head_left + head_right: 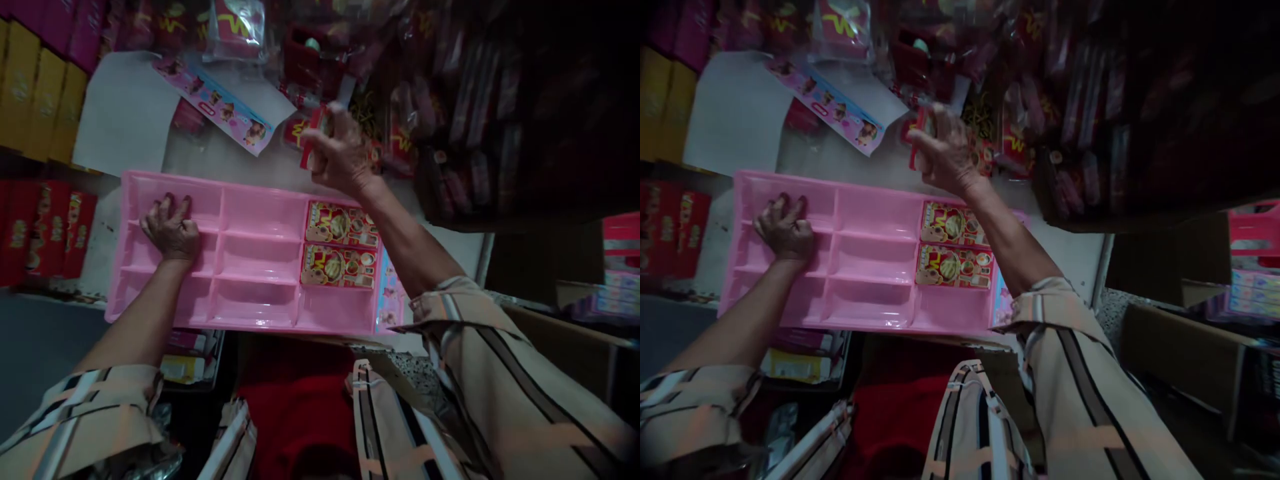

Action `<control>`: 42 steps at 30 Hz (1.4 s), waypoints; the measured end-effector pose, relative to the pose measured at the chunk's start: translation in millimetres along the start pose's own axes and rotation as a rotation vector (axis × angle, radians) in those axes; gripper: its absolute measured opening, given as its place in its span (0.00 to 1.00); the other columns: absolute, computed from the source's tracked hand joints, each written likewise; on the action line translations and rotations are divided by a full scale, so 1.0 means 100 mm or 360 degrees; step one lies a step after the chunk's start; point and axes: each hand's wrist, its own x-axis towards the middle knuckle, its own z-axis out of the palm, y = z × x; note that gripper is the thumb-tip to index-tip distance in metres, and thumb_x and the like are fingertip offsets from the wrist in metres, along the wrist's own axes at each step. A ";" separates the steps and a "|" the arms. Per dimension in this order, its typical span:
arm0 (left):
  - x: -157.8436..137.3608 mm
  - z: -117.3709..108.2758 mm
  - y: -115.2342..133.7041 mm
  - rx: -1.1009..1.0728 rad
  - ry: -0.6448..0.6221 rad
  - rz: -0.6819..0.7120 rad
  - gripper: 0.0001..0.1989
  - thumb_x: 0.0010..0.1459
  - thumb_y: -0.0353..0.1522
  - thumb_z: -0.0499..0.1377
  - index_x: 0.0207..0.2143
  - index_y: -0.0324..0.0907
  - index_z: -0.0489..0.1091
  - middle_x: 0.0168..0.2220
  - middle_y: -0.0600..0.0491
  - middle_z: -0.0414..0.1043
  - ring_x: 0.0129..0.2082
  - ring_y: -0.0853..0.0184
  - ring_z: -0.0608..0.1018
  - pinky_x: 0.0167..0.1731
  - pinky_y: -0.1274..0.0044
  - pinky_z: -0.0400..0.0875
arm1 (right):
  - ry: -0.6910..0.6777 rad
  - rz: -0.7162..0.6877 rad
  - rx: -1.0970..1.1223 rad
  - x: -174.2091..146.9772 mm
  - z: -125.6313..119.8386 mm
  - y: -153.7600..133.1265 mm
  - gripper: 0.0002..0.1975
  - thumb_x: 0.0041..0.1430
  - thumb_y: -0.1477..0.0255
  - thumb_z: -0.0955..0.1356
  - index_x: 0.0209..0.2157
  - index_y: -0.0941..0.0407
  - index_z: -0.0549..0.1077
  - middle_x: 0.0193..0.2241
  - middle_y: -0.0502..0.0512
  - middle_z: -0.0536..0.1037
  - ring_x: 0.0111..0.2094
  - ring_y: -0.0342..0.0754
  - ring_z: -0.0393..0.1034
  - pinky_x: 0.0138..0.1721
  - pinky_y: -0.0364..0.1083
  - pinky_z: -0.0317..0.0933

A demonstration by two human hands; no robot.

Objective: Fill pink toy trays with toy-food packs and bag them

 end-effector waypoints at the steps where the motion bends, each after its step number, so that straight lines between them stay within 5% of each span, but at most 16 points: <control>1: -0.02 -0.05 0.03 0.0009 0.0002 -0.0048 0.24 0.65 0.32 0.56 0.63 0.43 0.69 0.70 0.45 0.57 0.67 0.51 0.59 0.64 0.55 0.41 | 0.0144 -0.0073 -0.0006 -0.09 -0.22 -0.12 0.29 0.59 0.65 0.68 0.62 0.52 0.71 0.68 0.58 0.50 0.68 0.68 0.48 0.63 0.64 0.48; 3: -0.17 -0.21 0.09 0.0023 0.0070 -0.0070 0.26 0.67 0.38 0.56 0.64 0.40 0.66 0.71 0.41 0.54 0.68 0.51 0.58 0.65 0.54 0.41 | 0.0323 -0.0219 0.0033 -0.47 -0.59 -0.50 0.30 0.61 0.58 0.66 0.64 0.44 0.68 0.68 0.55 0.49 0.69 0.66 0.48 0.62 0.64 0.49; 6: -0.69 -0.48 0.10 0.0018 0.0101 0.0199 0.31 0.66 0.47 0.56 0.65 0.41 0.64 0.71 0.41 0.55 0.71 0.54 0.57 0.68 0.58 0.42 | 0.0136 -0.0342 0.0302 -1.35 -0.73 -1.24 0.28 0.62 0.51 0.66 0.63 0.36 0.68 0.66 0.54 0.59 0.66 0.62 0.54 0.62 0.64 0.51; 9: -1.19 -0.54 -0.04 0.0033 -0.0250 0.0445 0.37 0.59 0.54 0.60 0.65 0.46 0.63 0.71 0.42 0.54 0.71 0.54 0.57 0.69 0.59 0.41 | -0.0242 -0.0588 0.0590 -2.05 -0.34 -1.75 0.28 0.61 0.50 0.67 0.62 0.34 0.68 0.63 0.55 0.66 0.63 0.59 0.58 0.62 0.61 0.52; 11: -1.30 -0.44 -0.14 0.0058 -0.0395 0.0477 0.38 0.56 0.57 0.60 0.63 0.48 0.65 0.71 0.45 0.56 0.71 0.54 0.57 0.69 0.59 0.39 | -0.0363 -0.0646 0.0678 -2.24 0.01 -1.83 0.29 0.59 0.50 0.69 0.61 0.36 0.70 0.63 0.57 0.66 0.63 0.60 0.58 0.62 0.61 0.52; 14: -1.15 -0.22 -0.20 0.0047 -0.0357 0.0491 0.34 0.53 0.58 0.59 0.55 0.47 0.72 0.69 0.47 0.62 0.70 0.55 0.58 0.69 0.58 0.38 | -0.0382 -0.0704 0.0703 -2.21 0.38 -1.72 0.28 0.57 0.54 0.71 0.60 0.40 0.72 0.65 0.60 0.63 0.63 0.62 0.56 0.61 0.62 0.50; 19: -0.88 -0.07 -0.13 0.0078 -0.0306 0.0544 0.35 0.50 0.57 0.60 0.52 0.42 0.73 0.68 0.46 0.62 0.70 0.54 0.57 0.66 0.60 0.44 | -0.0427 -0.0822 0.0683 -2.11 0.64 -1.43 0.29 0.56 0.58 0.73 0.60 0.40 0.71 0.66 0.60 0.61 0.65 0.61 0.52 0.62 0.62 0.49; 23: -0.91 -0.11 -0.11 0.0112 -0.0301 0.0574 0.36 0.53 0.56 0.58 0.54 0.40 0.72 0.69 0.47 0.61 0.69 0.53 0.57 0.66 0.61 0.45 | -0.0426 -0.0551 0.0624 -2.25 0.72 -1.03 0.29 0.53 0.58 0.74 0.57 0.45 0.74 0.65 0.63 0.61 0.65 0.64 0.52 0.63 0.65 0.48; 26: -0.94 -0.09 -0.11 0.0082 -0.0300 0.0574 0.34 0.54 0.53 0.59 0.55 0.41 0.72 0.69 0.47 0.61 0.69 0.52 0.57 0.66 0.61 0.45 | -0.0377 -0.0417 0.0603 -2.31 0.68 -0.85 0.28 0.55 0.48 0.72 0.54 0.47 0.76 0.65 0.62 0.61 0.68 0.64 0.49 0.66 0.67 0.44; 28: -0.94 -0.07 -0.11 0.0056 -0.0310 0.0551 0.33 0.53 0.51 0.61 0.56 0.42 0.71 0.69 0.46 0.60 0.70 0.51 0.57 0.66 0.60 0.44 | -0.0315 -0.0343 0.0581 -2.29 0.65 -0.89 0.26 0.57 0.46 0.70 0.48 0.48 0.78 0.64 0.62 0.63 0.70 0.62 0.47 0.68 0.68 0.43; 31: -0.96 -0.09 -0.08 0.0041 -0.0318 0.0510 0.30 0.53 0.47 0.62 0.56 0.46 0.71 0.70 0.45 0.59 0.71 0.48 0.56 0.65 0.58 0.46 | -0.0195 -0.0145 0.0549 -2.25 0.66 -1.12 0.15 0.64 0.57 0.68 0.43 0.52 0.78 0.66 0.63 0.63 0.71 0.62 0.48 0.69 0.68 0.46; 33: -0.99 -0.15 -0.06 0.0056 -0.0356 0.0524 0.28 0.54 0.46 0.62 0.56 0.48 0.71 0.70 0.45 0.59 0.71 0.48 0.56 0.63 0.58 0.50 | -0.0142 -0.0004 0.0554 -2.30 0.72 -1.28 0.14 0.67 0.65 0.65 0.51 0.50 0.76 0.69 0.61 0.60 0.72 0.61 0.49 0.69 0.69 0.48; 35: -1.00 -0.18 -0.05 0.0066 -0.0436 0.0589 0.30 0.54 0.46 0.62 0.58 0.48 0.71 0.70 0.45 0.59 0.72 0.49 0.56 0.62 0.58 0.52 | -0.0091 0.0125 0.0541 -2.38 0.85 -1.36 0.25 0.66 0.68 0.65 0.63 0.43 0.67 0.71 0.55 0.58 0.72 0.60 0.49 0.68 0.70 0.49; 39: -1.00 -0.21 -0.07 0.0102 -0.0430 0.0528 0.35 0.52 0.46 0.64 0.62 0.52 0.68 0.71 0.47 0.57 0.72 0.48 0.54 0.62 0.55 0.51 | -0.0070 0.0134 0.0461 -2.44 1.04 -1.40 0.35 0.67 0.63 0.64 0.73 0.44 0.50 0.73 0.57 0.53 0.73 0.61 0.44 0.70 0.71 0.42; 42: -1.03 -0.23 -0.09 0.0030 -0.0372 0.0525 0.36 0.50 0.46 0.63 0.62 0.53 0.68 0.71 0.51 0.57 0.72 0.48 0.55 0.63 0.55 0.51 | 0.0034 0.0222 0.0474 -2.07 0.84 -1.55 0.31 0.69 0.55 0.62 0.68 0.52 0.62 0.69 0.65 0.61 0.71 0.67 0.51 0.68 0.74 0.41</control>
